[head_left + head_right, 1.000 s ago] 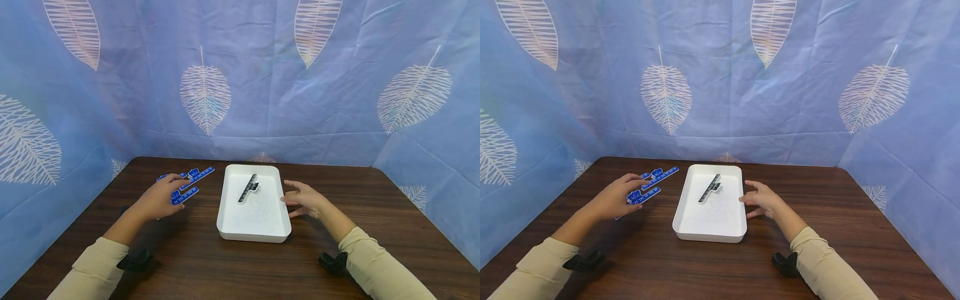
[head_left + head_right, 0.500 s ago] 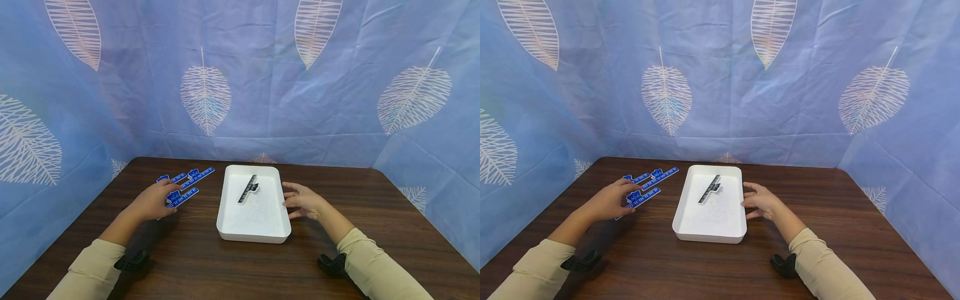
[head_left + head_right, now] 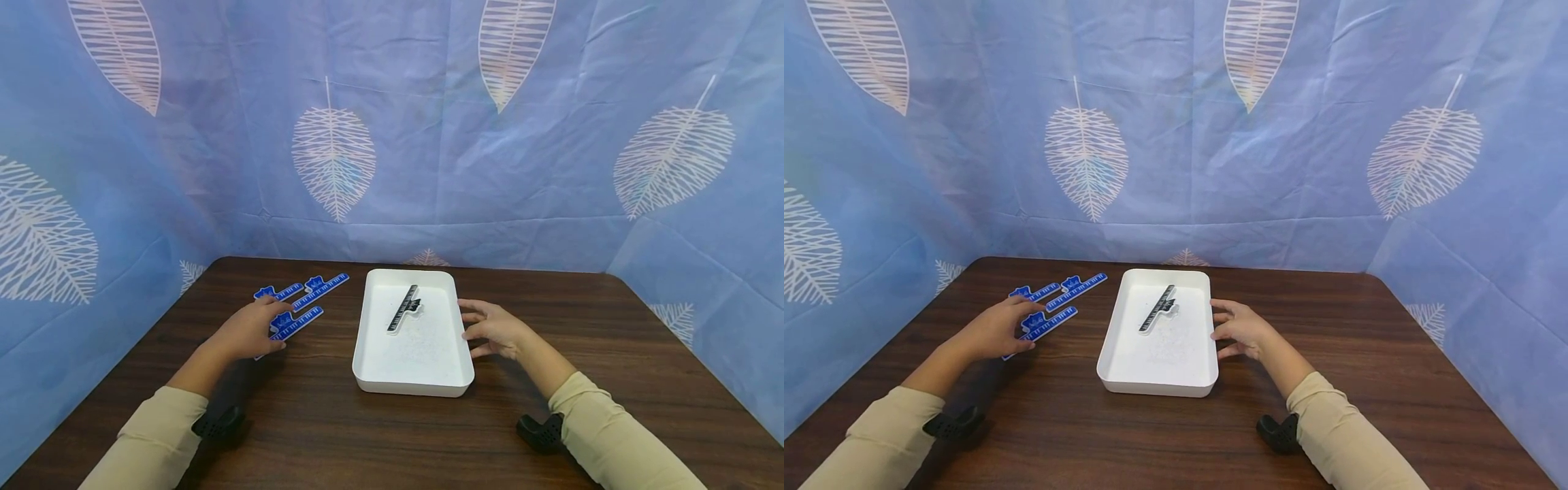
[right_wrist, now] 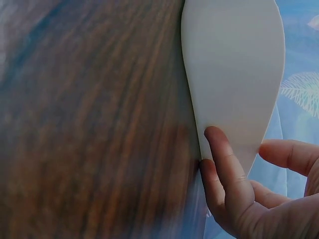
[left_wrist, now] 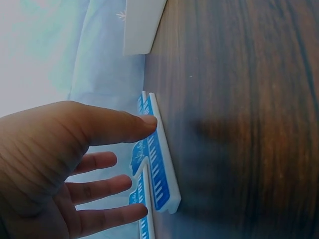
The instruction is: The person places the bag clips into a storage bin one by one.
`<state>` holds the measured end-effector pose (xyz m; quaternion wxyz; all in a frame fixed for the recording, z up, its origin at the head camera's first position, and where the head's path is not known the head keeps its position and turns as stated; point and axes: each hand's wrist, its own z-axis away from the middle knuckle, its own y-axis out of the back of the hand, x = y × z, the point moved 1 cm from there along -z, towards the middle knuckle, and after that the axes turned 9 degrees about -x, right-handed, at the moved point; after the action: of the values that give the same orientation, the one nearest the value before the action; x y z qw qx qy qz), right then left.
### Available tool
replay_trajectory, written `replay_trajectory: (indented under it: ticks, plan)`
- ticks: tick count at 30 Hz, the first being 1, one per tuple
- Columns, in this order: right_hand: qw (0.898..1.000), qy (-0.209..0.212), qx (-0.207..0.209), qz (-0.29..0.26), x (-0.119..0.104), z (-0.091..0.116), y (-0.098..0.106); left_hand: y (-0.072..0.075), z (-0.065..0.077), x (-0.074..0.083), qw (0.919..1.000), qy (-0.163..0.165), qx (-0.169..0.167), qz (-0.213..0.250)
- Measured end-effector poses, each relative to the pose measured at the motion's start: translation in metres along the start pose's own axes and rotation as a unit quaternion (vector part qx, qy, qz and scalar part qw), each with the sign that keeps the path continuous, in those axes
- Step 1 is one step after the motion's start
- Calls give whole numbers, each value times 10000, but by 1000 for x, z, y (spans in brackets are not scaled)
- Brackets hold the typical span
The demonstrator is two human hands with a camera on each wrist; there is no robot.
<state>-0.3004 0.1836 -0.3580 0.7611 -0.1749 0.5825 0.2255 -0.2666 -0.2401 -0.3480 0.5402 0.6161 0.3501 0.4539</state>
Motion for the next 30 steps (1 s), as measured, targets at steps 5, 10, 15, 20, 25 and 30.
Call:
replay_trajectory:
  ticks: [5, 10, 15, 20, 25, 30]
  plan:
    - [9999, -57, 69, 60, -1, -1, 0, -3, -4, -1, 9998, 36, -144, -147]
    - [9998, -47, 137, 113, -1, -1, -2, -7, -8, -3, 9994, 76, -205, -263]
    - [9998, -33, 160, 99, 0, -1, -2, -8, -11, -4, 9988, 88, -318, -361]
    - [9998, -49, 156, 117, 0, -1, -1, -7, -15, -2, 9983, 57, -422, -397]
    - [9999, -45, 115, 120, 0, -2, 0, -5, -20, -2, 9969, 203, -634, -423]
    - [9998, -67, 122, 102, 0, -1, 0, -5, -26, -2, 9954, 304, -791, -444]
